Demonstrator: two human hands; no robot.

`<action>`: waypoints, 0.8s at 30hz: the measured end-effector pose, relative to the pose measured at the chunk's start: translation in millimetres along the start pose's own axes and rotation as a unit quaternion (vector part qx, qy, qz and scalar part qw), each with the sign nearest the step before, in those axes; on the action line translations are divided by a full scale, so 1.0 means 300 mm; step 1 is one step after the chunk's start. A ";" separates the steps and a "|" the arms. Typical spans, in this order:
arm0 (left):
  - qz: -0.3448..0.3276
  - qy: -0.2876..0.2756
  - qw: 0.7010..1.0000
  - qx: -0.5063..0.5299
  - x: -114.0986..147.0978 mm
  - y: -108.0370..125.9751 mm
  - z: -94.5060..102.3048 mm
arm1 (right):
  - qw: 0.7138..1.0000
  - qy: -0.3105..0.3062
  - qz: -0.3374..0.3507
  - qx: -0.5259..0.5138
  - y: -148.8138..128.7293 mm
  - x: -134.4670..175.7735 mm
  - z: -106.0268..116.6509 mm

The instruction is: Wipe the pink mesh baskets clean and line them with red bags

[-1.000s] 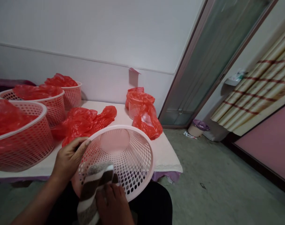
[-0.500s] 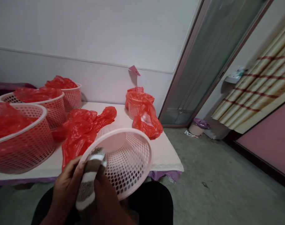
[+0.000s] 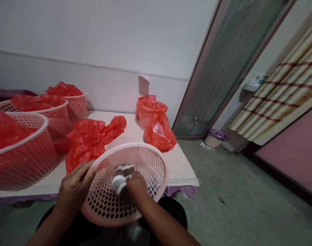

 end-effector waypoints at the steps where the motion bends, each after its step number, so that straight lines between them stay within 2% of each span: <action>1: 0.001 0.001 1.000 -0.003 -0.007 -0.002 0.001 | 1.000 -0.007 0.020 -0.015 -0.030 0.018 -0.017; 3: 0.001 -0.001 1.000 -0.001 -0.021 -0.006 0.002 | 0.997 -0.003 0.068 -0.044 -0.074 0.046 -0.040; 5: 0.003 -0.008 1.000 0.011 -0.032 -0.004 0.002 | 0.995 0.002 0.092 -0.037 -0.073 0.043 -0.042; 9: 0.014 -0.022 0.999 0.026 -0.047 0.012 -0.005 | 1.000 0.004 0.026 0.018 0.008 -0.027 -0.004; 11: 0.026 -0.015 0.999 0.027 -0.058 0.012 -0.007 | 1.000 0.008 0.016 0.012 0.013 -0.037 0.014; 14: 0.041 -0.005 0.999 0.034 -0.086 -0.003 -0.005 | 0.996 0.009 0.058 -0.067 -0.050 0.018 0.022; 18: 0.069 -0.016 0.996 0.053 -0.120 -0.023 -0.002 | 0.973 0.041 0.131 -0.185 -0.149 0.133 0.030; 22: 0.100 -0.038 0.991 0.077 -0.140 -0.010 -0.015 | 0.975 0.076 0.136 -0.158 -0.185 0.185 0.004; 24: 0.107 -0.050 0.989 0.086 -0.151 0.002 -0.027 | 0.975 0.129 0.142 -0.112 -0.194 0.190 -0.025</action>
Point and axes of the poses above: each hand's wrist, its own x-axis away from the middle knuckle, its own z-axis out of the back of the hand, y = z × x, the point moved 3 cm from there along -x, towards the middle knuckle
